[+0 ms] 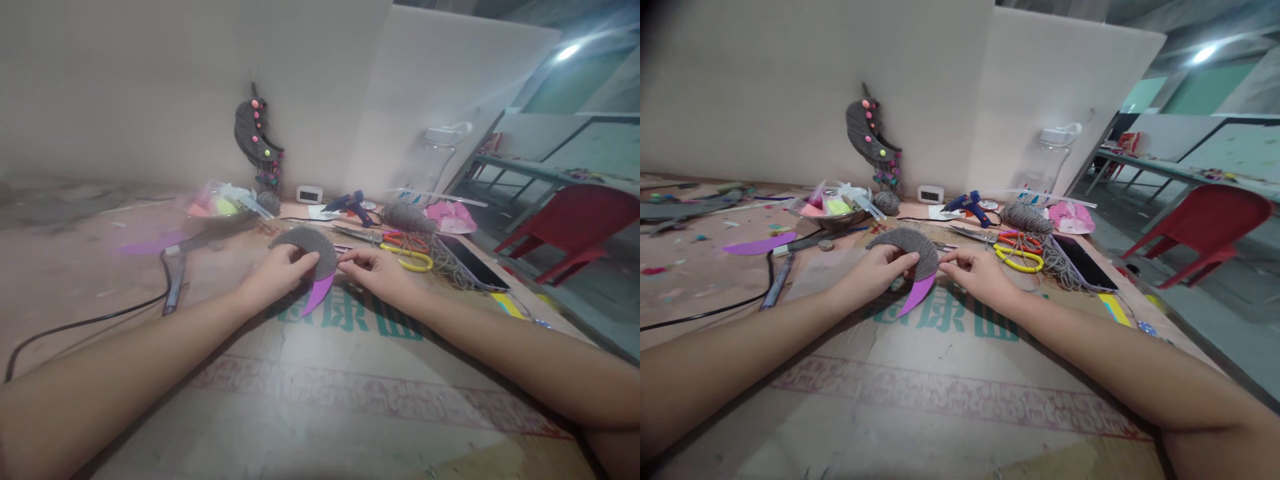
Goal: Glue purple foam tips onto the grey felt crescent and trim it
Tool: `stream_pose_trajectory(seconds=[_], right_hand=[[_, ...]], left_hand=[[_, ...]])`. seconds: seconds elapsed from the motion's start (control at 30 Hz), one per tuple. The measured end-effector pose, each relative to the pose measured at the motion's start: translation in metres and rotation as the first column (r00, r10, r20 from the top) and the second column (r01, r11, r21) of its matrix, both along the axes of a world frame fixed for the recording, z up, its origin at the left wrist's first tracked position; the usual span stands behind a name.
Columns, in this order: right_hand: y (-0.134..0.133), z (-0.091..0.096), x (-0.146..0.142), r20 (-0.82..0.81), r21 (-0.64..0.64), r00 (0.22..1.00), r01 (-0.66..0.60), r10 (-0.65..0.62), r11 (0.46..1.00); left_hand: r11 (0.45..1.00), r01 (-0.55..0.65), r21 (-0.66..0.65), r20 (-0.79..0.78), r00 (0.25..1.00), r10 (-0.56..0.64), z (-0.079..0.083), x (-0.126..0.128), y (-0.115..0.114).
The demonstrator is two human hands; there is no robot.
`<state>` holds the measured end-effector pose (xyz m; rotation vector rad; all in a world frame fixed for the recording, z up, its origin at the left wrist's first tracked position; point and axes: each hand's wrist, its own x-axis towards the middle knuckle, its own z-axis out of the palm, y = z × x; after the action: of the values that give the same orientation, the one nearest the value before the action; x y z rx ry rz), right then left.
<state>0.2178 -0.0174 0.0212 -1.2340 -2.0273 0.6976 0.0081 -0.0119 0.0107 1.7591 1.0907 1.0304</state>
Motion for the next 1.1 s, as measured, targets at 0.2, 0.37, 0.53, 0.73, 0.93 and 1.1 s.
stream_pose_trajectory(seconds=[0.2, 0.37, 0.53, 0.73, 0.93, 1.1], right_hand=[[0.0, 0.003, -0.001, -0.082, -0.138, 0.995, -0.072, 0.061, 0.988], [0.003, -0.002, 0.0, -0.209, -0.221, 0.977, -0.094, 0.047, 0.971], [0.004, -0.002, 0.001, -0.299, -0.305, 0.954, -0.089, -0.006, 0.948], [0.002, 0.001, -0.001, -0.325, -0.304, 0.946, -0.105, 0.0, 0.947], [0.002, 0.001, -0.001, -0.314, -0.299, 0.949, -0.123, 0.024, 0.946], [0.002, 0.006, 0.001, -0.224, -0.274, 0.97, -0.157, 0.096, 0.949]], left_hand=[[0.998, 0.036, 0.049, -0.087, 0.996, -0.032, 0.0, 0.0, -0.001], [0.996, -0.04, 0.079, -0.171, 0.984, 0.054, 0.0, 0.0, -0.007], [0.981, 0.058, 0.188, -0.151, 0.988, -0.03, 0.002, 0.003, -0.018], [0.962, 0.19, 0.196, -0.201, 0.968, -0.15, -0.002, 0.003, -0.021], [0.961, 0.192, 0.198, -0.17, 0.973, -0.159, -0.001, 0.003, -0.021], [0.972, 0.135, 0.195, -0.153, 0.983, -0.105, 0.003, 0.004, -0.023]])
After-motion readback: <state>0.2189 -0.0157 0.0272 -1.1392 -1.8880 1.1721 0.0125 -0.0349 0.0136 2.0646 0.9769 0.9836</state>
